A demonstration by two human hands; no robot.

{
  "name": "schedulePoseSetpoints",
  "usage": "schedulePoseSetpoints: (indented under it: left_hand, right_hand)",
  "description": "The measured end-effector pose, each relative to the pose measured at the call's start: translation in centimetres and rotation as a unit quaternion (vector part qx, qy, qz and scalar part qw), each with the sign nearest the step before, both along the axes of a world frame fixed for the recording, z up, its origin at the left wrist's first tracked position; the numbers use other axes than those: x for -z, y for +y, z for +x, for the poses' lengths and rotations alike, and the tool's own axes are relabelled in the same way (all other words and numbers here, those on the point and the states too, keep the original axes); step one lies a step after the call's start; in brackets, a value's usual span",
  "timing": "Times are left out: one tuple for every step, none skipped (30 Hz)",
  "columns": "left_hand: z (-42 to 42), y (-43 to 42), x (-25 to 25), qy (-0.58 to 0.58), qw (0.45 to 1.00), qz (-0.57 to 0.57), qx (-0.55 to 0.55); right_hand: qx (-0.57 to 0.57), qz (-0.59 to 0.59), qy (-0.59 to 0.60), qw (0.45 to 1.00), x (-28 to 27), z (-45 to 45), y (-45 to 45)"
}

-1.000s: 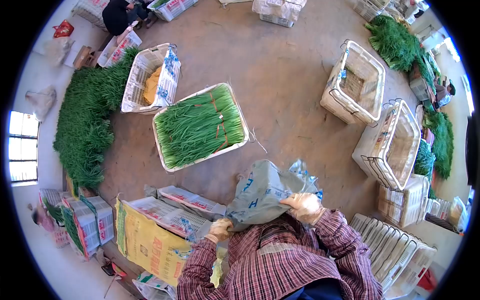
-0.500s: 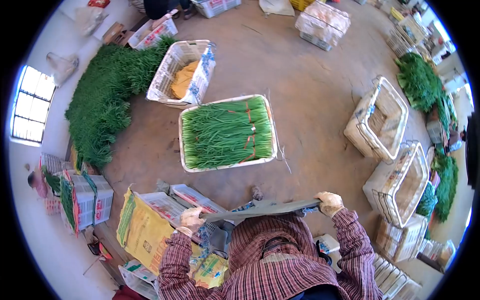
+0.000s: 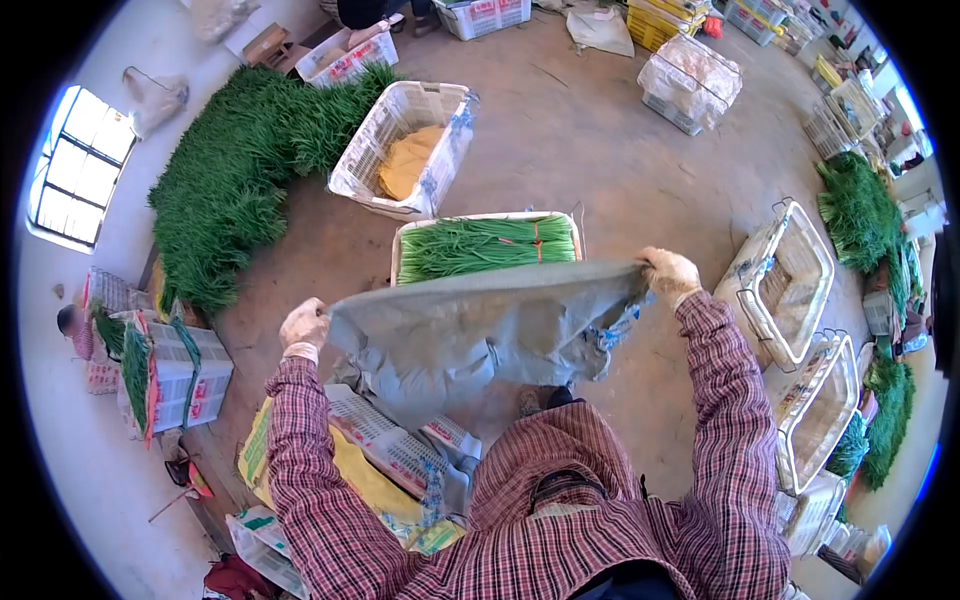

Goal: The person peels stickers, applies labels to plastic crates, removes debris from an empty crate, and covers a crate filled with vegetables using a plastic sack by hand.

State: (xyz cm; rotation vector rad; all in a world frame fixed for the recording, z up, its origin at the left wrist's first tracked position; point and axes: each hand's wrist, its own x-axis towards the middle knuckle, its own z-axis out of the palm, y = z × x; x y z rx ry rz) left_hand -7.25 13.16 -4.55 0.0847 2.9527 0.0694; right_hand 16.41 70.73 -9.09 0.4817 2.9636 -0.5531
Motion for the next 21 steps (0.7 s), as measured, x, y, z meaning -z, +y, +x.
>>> schedulePoseSetpoints:
  left_hand:
    - [-1.2, 0.7, -1.0, -0.006, 0.999, -0.003, -0.033]
    - [-2.5, 1.0, -1.1, -0.002, 0.999, -0.004, -0.033]
    - [-3.9, 1.1, -1.4, 0.002, 0.998, 0.024, -0.057]
    - [-4.9, 1.1, -1.5, 0.005, 0.995, 0.051, -0.082]
    - [-5.7, 1.2, -1.6, 0.007, 0.995, 0.049, -0.086]
    - [-6.2, 1.5, -2.5, 0.021, 0.983, 0.135, -0.125]
    - [-7.5, 2.0, -3.1, 0.035, 0.963, 0.217, -0.158]
    - [-9.9, 0.7, -1.7, 0.058, 0.941, 0.300, -0.147]
    - [-11.5, -0.1, -0.7, 0.071, 0.902, 0.399, -0.151]
    - [-12.4, 0.9, -1.6, 0.076, 0.866, 0.463, -0.175]
    - [-12.6, 1.8, -2.4, 0.082, 0.822, 0.526, -0.202]
    - [-12.9, 2.5, -2.5, 0.102, 0.805, 0.549, -0.199]
    - [-13.1, 2.3, -2.0, 0.105, 0.805, 0.548, -0.201]
    - [-13.2, 2.1, -1.0, 0.131, 0.826, 0.527, -0.155]
    - [-13.6, 1.6, 0.2, 0.157, 0.844, 0.502, -0.106]
    - [-13.3, 1.2, 1.0, 0.146, 0.876, 0.451, -0.087]
    - [-12.6, 1.0, 2.3, 0.167, 0.903, 0.394, -0.041]
    - [-12.4, 0.3, 4.0, 0.154, 0.898, 0.411, -0.022]
    - [-11.5, 0.9, 4.4, 0.125, 0.919, 0.366, -0.071]
    - [-10.9, 0.9, 5.8, 0.122, 0.927, 0.346, -0.080]
    - [-10.6, -0.2, 8.1, 0.108, 0.926, 0.348, -0.103]
  right_hand:
    - [0.000, -0.001, 0.003, 1.000, -1.2, -1.3, 0.2]
    - [0.014, 0.007, 0.007, 1.000, -2.4, -2.5, 0.4]
    - [0.028, 0.014, 0.009, 0.999, -3.0, -4.1, 0.9]
    - [0.029, 0.018, 0.006, 0.999, -2.9, -5.6, 1.7]
    - [0.025, 0.016, 0.008, 1.000, -3.2, -7.0, 2.3]
    - [0.023, 0.012, 0.032, 0.999, -4.1, -7.8, 2.5]
    - [0.025, 0.005, 0.057, 0.998, -4.5, -9.1, 3.2]
    - [0.007, 0.003, 0.111, 0.994, -4.4, -10.2, 3.9]
    - [0.013, -0.001, 0.111, 0.994, -4.9, -11.1, 4.1]
    - [0.017, -0.006, 0.141, 0.990, -5.9, -12.7, 4.0]
    - [0.019, -0.009, 0.172, 0.985, -6.5, -13.8, 4.1]
    - [0.020, -0.040, 0.196, 0.980, -6.5, -14.8, 4.6]
    - [0.016, -0.041, 0.196, 0.980, -6.4, -15.2, 4.9]
    - [0.007, -0.037, 0.218, 0.975, -5.8, -15.4, 5.4]
    - [-0.001, -0.033, 0.241, 0.970, -5.2, -15.7, 5.8]
    - [0.004, -0.027, 0.241, 0.970, -4.3, -15.7, 5.8]
    - [0.005, -0.030, 0.241, 0.970, -3.3, -15.5, 5.9]
    - [-0.034, -0.013, 0.238, 0.971, -2.2, -15.3, 6.1]
    - [-0.074, 0.006, 0.233, 0.970, -1.0, -15.0, 6.1]
    - [-0.094, 0.021, 0.234, 0.967, 0.3, -14.5, 5.9]
    - [-0.116, 0.037, 0.234, 0.965, 1.8, -14.0, 5.5]
